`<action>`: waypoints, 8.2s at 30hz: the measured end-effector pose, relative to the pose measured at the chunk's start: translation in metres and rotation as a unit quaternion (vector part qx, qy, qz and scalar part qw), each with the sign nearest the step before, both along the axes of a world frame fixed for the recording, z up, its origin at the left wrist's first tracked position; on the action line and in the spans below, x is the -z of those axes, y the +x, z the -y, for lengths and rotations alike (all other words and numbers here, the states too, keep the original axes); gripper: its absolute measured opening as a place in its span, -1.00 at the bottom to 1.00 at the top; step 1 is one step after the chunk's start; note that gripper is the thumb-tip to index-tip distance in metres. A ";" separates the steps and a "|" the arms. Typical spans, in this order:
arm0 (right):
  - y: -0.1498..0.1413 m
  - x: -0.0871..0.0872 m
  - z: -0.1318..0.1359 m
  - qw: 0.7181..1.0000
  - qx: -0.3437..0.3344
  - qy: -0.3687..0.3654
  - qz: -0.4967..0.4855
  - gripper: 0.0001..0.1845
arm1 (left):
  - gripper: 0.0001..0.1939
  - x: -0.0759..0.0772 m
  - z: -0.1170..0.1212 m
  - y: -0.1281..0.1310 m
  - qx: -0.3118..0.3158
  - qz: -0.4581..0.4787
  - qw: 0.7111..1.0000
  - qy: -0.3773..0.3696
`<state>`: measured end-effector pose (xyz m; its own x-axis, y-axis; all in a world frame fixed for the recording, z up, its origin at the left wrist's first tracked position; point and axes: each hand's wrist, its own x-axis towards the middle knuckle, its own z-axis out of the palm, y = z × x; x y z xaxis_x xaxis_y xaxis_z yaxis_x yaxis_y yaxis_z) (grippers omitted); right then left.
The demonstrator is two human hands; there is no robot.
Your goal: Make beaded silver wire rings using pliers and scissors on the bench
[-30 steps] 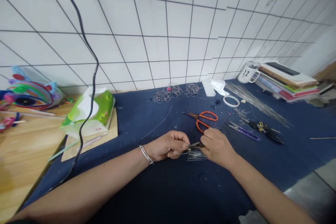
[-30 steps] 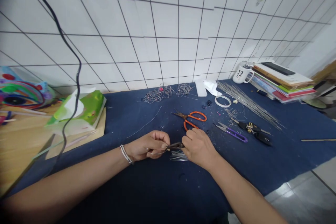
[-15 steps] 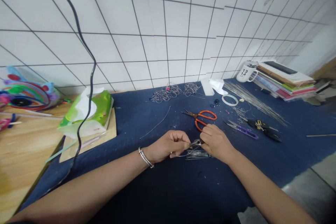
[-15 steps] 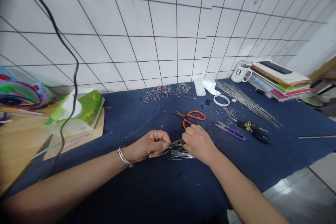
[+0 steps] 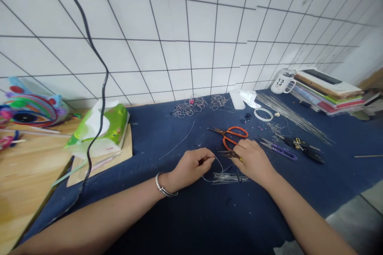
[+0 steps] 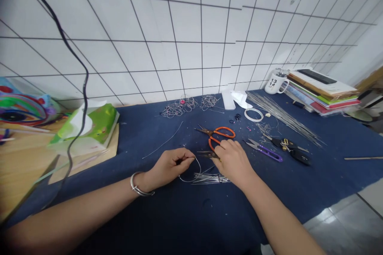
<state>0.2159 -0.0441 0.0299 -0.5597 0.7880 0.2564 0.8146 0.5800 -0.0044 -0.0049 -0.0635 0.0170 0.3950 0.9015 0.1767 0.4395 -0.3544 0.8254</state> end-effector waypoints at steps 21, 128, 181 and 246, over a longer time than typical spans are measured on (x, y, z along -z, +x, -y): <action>-0.004 0.003 0.007 0.986 -0.030 0.138 0.090 -0.88 | -0.84 0.008 -0.003 0.003 -0.004 -0.072 0.997 0.000; -0.014 0.007 0.015 0.984 -0.030 0.161 0.075 -0.82 | -0.82 -0.011 -0.023 -0.011 0.080 -0.053 0.974 -0.204; -0.014 0.010 0.025 0.995 -0.006 0.075 0.062 -0.84 | -0.80 -0.025 -0.001 0.001 0.199 -0.370 0.860 0.289; -0.018 0.011 0.016 0.997 0.071 -0.014 0.023 -0.71 | -0.79 0.001 -0.015 -0.001 0.031 0.148 0.953 -0.263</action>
